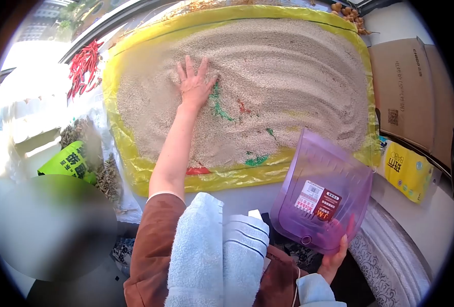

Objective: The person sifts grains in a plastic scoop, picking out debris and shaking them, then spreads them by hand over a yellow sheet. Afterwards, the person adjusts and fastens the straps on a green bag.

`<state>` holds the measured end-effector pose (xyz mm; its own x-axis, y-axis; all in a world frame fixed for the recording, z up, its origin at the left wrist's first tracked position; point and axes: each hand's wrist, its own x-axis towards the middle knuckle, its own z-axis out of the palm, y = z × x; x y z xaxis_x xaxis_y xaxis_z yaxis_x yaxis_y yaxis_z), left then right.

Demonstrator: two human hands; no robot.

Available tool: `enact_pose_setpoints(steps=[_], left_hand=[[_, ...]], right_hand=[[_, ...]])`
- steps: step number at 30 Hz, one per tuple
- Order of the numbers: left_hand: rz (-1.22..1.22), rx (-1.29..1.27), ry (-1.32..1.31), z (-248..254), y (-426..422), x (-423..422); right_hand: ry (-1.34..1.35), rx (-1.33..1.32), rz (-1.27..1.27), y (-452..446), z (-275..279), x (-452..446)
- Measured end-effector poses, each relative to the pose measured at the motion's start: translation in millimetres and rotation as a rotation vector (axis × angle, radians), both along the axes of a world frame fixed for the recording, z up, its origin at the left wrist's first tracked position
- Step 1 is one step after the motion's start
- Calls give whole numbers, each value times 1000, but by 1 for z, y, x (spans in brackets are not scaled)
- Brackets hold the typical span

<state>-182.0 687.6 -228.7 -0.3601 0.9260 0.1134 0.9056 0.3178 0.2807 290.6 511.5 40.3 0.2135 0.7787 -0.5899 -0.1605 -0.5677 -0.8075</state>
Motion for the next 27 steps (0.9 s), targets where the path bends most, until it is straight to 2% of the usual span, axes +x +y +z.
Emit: enact_pose_setpoints(steps=[1,3,5,11,13,18,19,21,24,27], left_hand=[[26,57,-10,-10,21,-8],[88,-57,-89,-11,58,-12],[61,-59,-109,-22,91,-8],[-56,-285,1,3,131,94],[-118,-344,48,15,120,136],[-321,-201,28,15,32,202],[-367,-236,32,21,12,209],[-469,-149,-13,21,-32,214],[-578,-162,-10,26,-79,195],[-578,-214,82,23,-94,149]], right_hand=[[2,-11,-15,-2,-1,4],[10,-19,-44,-10,-2,11],[13,3,-78,-14,-5,16],[31,10,-157,-22,0,24],[25,5,-179,-26,2,26],[47,20,-168,-27,-3,32],[50,16,-174,-27,-5,33],[53,7,-185,-24,-6,33],[79,-14,-164,-19,-3,35],[94,30,-184,-20,-8,42]])
